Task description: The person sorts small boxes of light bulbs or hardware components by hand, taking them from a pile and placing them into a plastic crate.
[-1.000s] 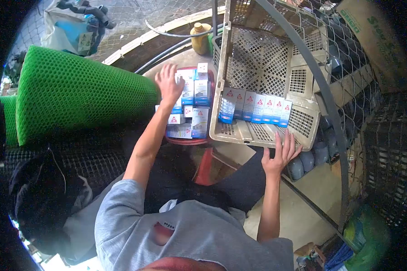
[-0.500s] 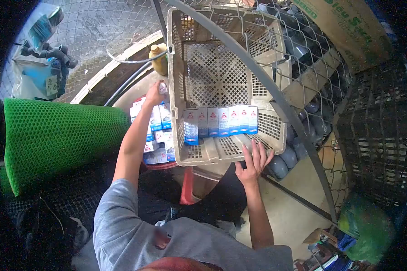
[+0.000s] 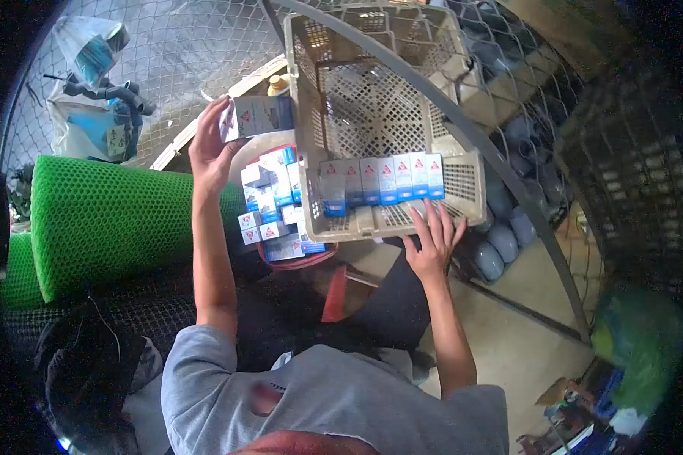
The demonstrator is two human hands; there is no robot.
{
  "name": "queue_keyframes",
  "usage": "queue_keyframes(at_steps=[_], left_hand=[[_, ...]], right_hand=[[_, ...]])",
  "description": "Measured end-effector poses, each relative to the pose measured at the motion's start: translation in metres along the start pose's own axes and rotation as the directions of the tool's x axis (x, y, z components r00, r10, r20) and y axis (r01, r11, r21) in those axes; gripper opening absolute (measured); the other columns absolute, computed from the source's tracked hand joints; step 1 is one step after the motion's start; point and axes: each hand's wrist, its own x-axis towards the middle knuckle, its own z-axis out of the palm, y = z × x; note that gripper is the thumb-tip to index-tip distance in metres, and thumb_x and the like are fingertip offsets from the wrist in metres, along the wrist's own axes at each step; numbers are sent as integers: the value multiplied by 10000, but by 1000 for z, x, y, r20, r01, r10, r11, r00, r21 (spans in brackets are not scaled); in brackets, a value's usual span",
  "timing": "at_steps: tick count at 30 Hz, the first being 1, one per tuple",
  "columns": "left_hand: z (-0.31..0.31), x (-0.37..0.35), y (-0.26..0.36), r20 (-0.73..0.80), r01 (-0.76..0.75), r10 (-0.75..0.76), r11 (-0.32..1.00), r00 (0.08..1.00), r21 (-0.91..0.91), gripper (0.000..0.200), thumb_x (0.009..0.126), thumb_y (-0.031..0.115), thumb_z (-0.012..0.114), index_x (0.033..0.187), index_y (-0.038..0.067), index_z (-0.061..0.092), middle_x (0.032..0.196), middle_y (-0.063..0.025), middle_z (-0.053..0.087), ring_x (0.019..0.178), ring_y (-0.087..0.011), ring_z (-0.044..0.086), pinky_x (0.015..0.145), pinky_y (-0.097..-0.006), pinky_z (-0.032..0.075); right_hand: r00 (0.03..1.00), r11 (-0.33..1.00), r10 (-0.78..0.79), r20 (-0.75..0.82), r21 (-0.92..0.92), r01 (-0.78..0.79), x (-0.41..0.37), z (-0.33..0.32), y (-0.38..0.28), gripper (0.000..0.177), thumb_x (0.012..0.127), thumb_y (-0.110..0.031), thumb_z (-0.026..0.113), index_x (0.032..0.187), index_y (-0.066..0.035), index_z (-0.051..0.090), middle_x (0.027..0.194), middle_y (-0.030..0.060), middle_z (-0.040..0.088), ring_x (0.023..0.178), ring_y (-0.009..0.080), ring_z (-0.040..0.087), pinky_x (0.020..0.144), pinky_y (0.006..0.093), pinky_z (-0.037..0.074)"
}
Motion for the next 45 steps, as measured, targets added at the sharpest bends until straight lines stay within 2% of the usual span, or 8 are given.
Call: queue_keyframes(at_steps=[10, 14, 25, 30, 34, 37, 39, 45], left_hand=[[112, 20, 57, 406, -156, -27, 898, 913, 410, 546, 864, 136, 788, 1388, 135, 635, 1485, -156, 548, 1368, -357, 533, 1134, -506, 457], [159, 17, -39, 626, 109, -380, 898, 681, 427, 502, 944, 281, 714, 1413, 131, 617, 1279, -188, 696, 1183, -346, 677, 1026, -423, 537], [191, 29, -79, 698, -411, -713, 617, 70, 671, 418, 879, 350, 653, 1149, 49, 756, 1107, -162, 754, 1040, -329, 709, 887, -445, 562], [166, 26, -88, 648, -312, -745, 585, 157, 748, 284, 888, 242, 691, 1042, 12, 751, 1134, -161, 732, 1003, -327, 715, 834, -412, 588], [152, 28, -130, 920, -840, -375, 460, 112, 289, 209, 868, 105, 628, 907, -61, 748, 1094, -189, 744, 1025, -354, 717, 869, -422, 588], [163, 30, -93, 872, -792, -486, 512, 51, 332, 292, 891, 207, 642, 953, -52, 759, 1047, -212, 751, 1003, -358, 726, 859, -431, 586], [174, 17, -59, 511, -28, -837, 516, 197, 856, 416, 898, 336, 642, 1008, -48, 761, 1030, -235, 749, 992, -360, 730, 862, -440, 585], [181, 14, -39, 652, -325, -698, 568, 297, 756, 578, 807, 358, 752, 1210, -46, 661, 1077, -245, 734, 994, -389, 722, 863, -450, 579]], right_hand=[[1000, 999, -16, -18, 39, 17, 0, -4, -4, 608, 835, -299, 795, 1416, -235, 626, 1527, 49, 531, 1438, 286, 437, 1220, 648, 118], [999, 999, -19, -42, 36, 21, -3, -5, -4, 619, 829, -311, 802, 1419, -248, 625, 1528, 38, 529, 1427, 279, 449, 1216, 647, 131], [999, 997, -44, -22, 61, 45, -5, -10, -3, 587, 831, -252, 792, 1397, -213, 641, 1511, 51, 548, 1442, 290, 436, 1222, 631, 141], [998, 998, -42, -39, 39, 44, -5, -6, -3, 637, 806, -262, 821, 1412, -234, 627, 1495, 51, 549, 1430, 289, 448, 1215, 646, 162], [999, 999, -24, -43, 27, 25, -5, -4, -5, 626, 817, -274, 812, 1413, -231, 624, 1488, 57, 553, 1425, 291, 451, 1215, 647, 161], [998, 999, -34, -50, 12, 35, -4, -5, -5, 619, 826, -288, 804, 1415, -230, 621, 1485, 59, 554, 1424, 292, 451, 1215, 648, 162], [999, 1000, -27, -42, 10, 28, -4, -5, -5, 615, 835, -298, 796, 1419, -229, 618, 1483, 59, 556, 1425, 293, 450, 1214, 650, 165], [998, 1000, -11, -63, 1, 12, -4, -5, -2, 631, 826, -307, 803, 1423, -226, 614, 1487, 59, 552, 1427, 293, 448, 1217, 646, 173]])
